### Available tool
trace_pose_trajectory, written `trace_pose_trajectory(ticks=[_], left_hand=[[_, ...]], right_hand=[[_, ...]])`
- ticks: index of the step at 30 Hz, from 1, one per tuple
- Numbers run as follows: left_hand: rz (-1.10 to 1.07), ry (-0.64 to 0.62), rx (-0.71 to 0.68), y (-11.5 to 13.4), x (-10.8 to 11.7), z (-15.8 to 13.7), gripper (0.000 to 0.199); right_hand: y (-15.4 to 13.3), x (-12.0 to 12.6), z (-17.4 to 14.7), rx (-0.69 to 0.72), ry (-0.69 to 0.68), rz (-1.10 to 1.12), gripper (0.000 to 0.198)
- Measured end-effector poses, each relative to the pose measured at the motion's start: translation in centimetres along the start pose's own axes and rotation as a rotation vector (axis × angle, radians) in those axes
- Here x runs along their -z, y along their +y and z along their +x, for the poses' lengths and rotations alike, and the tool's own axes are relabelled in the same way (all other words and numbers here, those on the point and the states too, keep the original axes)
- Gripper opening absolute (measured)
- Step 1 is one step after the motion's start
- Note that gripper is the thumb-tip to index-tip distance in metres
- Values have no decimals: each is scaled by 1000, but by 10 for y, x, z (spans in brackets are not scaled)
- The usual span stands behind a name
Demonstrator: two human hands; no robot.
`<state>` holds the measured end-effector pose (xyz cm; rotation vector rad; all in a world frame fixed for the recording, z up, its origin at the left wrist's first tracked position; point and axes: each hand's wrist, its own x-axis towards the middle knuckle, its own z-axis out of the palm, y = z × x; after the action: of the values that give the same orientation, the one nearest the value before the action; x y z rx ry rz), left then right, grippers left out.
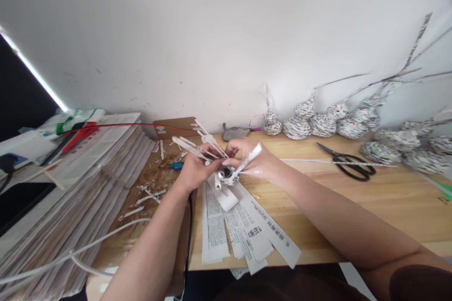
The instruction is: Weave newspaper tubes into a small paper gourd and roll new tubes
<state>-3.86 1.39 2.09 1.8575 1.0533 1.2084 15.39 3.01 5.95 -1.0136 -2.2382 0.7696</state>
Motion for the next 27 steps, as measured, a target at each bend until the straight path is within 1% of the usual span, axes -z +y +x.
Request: trace_pose_trajectory(ticks=[4,6,8,10,13,15,18,21,24,27], left_hand=[[-159,-60,106,1,2,0,59],[-212,-49,121,1,4,1,65],[-265,-1,117,-1,6,2,63],[-277,74,140,-2,6,2,60],[-187,185,249,-5,8,4,56],[-139,235,278,-9,9,4,52],[-105,230,268,-16,10,5,46],[-57,222,250,-22,9,4,40],[22,191,218,-26,8,3,37],[87,158,193,-27,7,3,36]], right_hand=[[-4,-5,-3,-45,8,155,6],[0,-3,-1,-75,33,169,5],[8,4,2,-117,85,139,8],[19,18,5,-160,168,41,12],[33,46,8,-294,322,-129,17],[43,63,8,-351,391,-236,17],[62,82,7,-415,447,-351,20],[84,93,6,-522,499,-449,24],[101,98,5,-575,517,-517,28],[110,97,6,-587,524,-538,30]])
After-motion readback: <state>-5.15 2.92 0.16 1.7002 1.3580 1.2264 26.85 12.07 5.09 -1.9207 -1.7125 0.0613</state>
